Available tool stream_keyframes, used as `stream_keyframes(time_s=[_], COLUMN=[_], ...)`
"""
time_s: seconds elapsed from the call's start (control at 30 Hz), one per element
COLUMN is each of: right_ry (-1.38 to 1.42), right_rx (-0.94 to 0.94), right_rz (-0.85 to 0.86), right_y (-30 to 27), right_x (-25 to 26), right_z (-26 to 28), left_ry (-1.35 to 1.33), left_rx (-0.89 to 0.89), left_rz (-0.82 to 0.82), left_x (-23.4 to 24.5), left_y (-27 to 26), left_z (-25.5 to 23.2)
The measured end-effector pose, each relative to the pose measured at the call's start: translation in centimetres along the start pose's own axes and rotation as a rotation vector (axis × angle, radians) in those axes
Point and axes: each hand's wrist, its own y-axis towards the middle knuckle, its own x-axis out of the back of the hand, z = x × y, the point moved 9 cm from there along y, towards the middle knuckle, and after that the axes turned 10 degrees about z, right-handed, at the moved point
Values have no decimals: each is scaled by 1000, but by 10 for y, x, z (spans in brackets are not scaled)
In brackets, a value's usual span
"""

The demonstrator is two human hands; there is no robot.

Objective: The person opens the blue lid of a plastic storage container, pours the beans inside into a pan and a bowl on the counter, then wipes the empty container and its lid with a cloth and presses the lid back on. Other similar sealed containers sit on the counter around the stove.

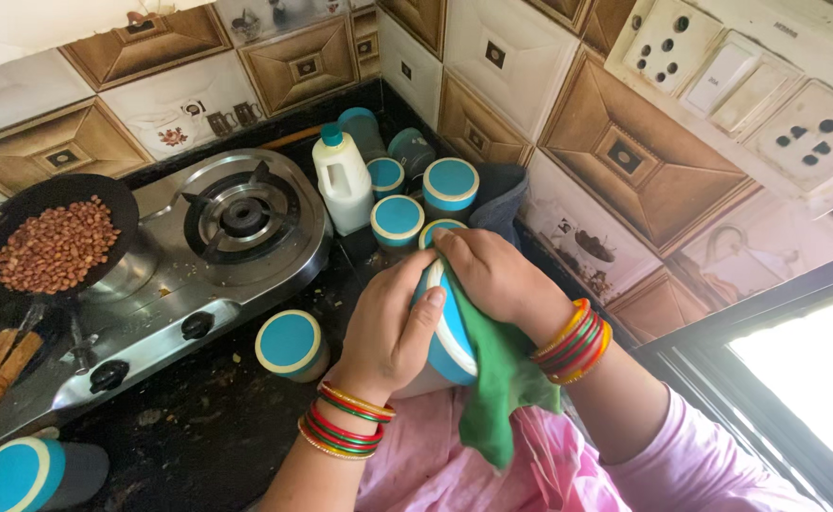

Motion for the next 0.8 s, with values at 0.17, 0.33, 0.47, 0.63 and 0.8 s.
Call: stream_keyframes(time_s=[0.17, 0.33, 0.47, 0.63, 0.8], right_ry=[-96, 34, -397, -506, -271], right_rx=[44, 37, 374, 537, 499], right_rz=[-189, -460, -451, -187, -44], right_y=[3, -70, -100, -72, -30], right_x=[16, 17, -19, -22, -9], right_z=[-14, 45, 140, 154, 129], left_ry=[-54, -75, -123, -52, -26], left_rx=[81, 144, 279, 22, 9], left_rz=[-17, -98, -205, -275, -251], left_x=[6, 12, 20, 25, 19], left_y=[3, 5, -8, -18, -20], left_z=[3, 13, 38, 24, 20])
